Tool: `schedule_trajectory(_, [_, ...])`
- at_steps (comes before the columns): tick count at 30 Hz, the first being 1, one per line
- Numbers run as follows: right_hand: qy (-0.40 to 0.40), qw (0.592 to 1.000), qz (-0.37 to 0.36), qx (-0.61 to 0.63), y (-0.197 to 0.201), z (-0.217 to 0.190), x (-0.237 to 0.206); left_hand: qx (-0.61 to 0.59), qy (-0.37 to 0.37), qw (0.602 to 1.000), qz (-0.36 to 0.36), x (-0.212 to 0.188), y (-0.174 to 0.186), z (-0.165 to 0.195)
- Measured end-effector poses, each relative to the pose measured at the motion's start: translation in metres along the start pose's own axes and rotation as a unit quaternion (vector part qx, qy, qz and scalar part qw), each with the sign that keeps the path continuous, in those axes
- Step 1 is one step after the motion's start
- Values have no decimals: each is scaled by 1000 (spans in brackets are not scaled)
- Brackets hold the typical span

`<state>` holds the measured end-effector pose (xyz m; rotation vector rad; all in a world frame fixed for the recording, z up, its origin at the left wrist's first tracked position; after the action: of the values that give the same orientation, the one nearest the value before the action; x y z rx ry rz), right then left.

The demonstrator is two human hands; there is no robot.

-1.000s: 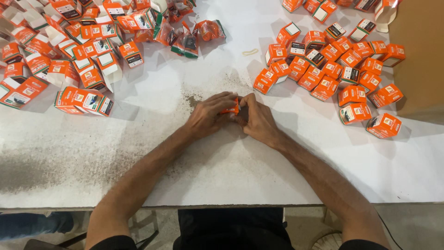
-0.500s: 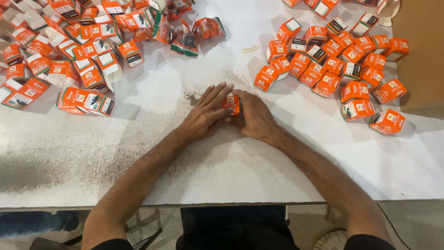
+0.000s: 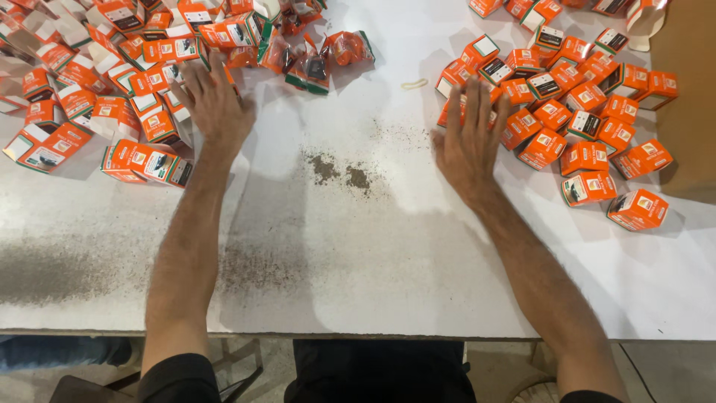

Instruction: The person picks up small plastic-wrapped items from a pile on the table and places each one into a small orange cardboard box, folding the box flaps closed. They set finished boxes aside and repeatedly reach for new items and empty boxes to continue packing.

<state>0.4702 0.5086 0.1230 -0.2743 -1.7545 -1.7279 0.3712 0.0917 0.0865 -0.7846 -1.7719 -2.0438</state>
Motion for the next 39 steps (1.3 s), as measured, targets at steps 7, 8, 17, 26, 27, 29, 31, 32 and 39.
schedule_trajectory(7, [-60, 806, -157, 568, -22, -75, -27, -226, -204, 952, 42, -42, 39, 149])
schedule_trajectory(8, [-114, 777, -164, 597, -31, -75, -30, -234, -252, 939, -23, -54, 35, 187])
schedule_trajectory(17, [-116, 822, -146, 539, -22, -62, -30, -149, 9, 989, 0, 58, -26, 151])
schedule_trajectory(26, [-44, 834, -158, 527, -7, -56, -25, -249, -42, 965, -66, 17, -13, 159])
schedule_trajectory(27, [-57, 826, -150, 541, -7, -54, -25, -330, -16, 943, -47, 5, 7, 160])
schedule_trajectory(29, [-87, 812, -157, 556, -10, -54, -26, -484, 34, 875, -7, -25, 44, 164])
schedule_trajectory(31, [-118, 801, -187, 557, -16, -56, -27, -502, -41, 862, 51, -52, 82, 182])
schedule_trajectory(32, [-154, 794, -221, 544, -21, -56, -29, -467, -129, 871, 84, -60, 99, 195])
schedule_trajectory(39, [-110, 787, -188, 577, -4, -67, -23, -425, -255, 868, 40, -71, 94, 231])
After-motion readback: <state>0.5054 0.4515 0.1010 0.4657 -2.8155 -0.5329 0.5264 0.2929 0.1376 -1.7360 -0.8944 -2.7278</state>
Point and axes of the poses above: each hand's wrist, its own x-axis towards the middle knuckle, its own y-axis out of the back of the hand, z = x × y, the point moved 7 cm from there along x, towards the middle knuckle, and after that the axes turned 3 degrees about -y, right-handed, at the moved point
